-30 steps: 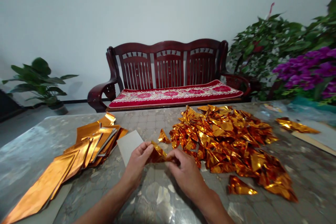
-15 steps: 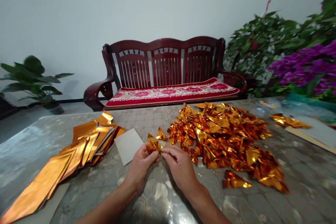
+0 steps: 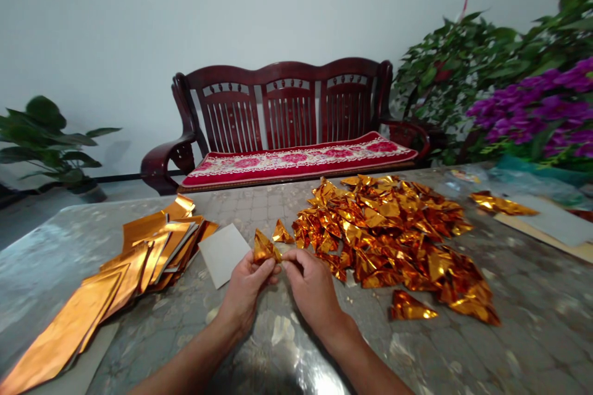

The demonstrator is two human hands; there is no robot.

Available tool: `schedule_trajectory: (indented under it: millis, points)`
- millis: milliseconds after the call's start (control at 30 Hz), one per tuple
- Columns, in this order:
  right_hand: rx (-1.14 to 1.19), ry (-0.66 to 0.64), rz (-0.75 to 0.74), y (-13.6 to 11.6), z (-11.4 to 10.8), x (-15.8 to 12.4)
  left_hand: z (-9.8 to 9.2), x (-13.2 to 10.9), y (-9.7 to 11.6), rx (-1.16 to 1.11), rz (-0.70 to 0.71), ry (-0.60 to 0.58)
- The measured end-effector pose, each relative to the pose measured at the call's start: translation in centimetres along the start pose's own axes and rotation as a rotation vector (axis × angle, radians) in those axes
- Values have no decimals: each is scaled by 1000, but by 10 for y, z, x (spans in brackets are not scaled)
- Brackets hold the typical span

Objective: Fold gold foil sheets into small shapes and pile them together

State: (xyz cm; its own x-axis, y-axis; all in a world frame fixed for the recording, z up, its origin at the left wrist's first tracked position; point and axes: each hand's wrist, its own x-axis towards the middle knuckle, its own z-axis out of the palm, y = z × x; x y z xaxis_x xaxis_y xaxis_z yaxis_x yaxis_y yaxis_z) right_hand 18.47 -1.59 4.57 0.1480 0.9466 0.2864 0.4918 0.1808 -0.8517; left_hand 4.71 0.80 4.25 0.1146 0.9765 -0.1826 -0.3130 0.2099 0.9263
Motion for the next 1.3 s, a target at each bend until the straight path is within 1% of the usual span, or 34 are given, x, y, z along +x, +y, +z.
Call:
schedule_trajectory:
  millis: [100, 200, 333, 500, 633, 800, 1067, 1300]
  points:
    - [-42, -9, 5, -1, 0, -1, 0, 0, -3, 17, -13, -7]
    - [-85, 1, 6, -2, 1, -1, 0, 0, -6, 20, 6, -19]
    - [-104, 6, -26, -1, 4, -1, 1, 0, -7, 71, 30, 18]
    - [-134, 45, -96, -4, 5, -2, 1, -2, -8, 112, 56, 11]
    - [-139, 57, -106, -8, 5, -4, -2, 0, -10, 124, 77, 27]
    - [-134, 101, -105, -8, 9, -7, -3, 0, -12, 128, 99, -4]
    - [-106, 53, -70, -8, 6, -7, -3, -2, -11, 91, 127, -60]
    - [-24, -15, -39, -3, 2, -6, -6, -1, -14, 82, 75, -95]
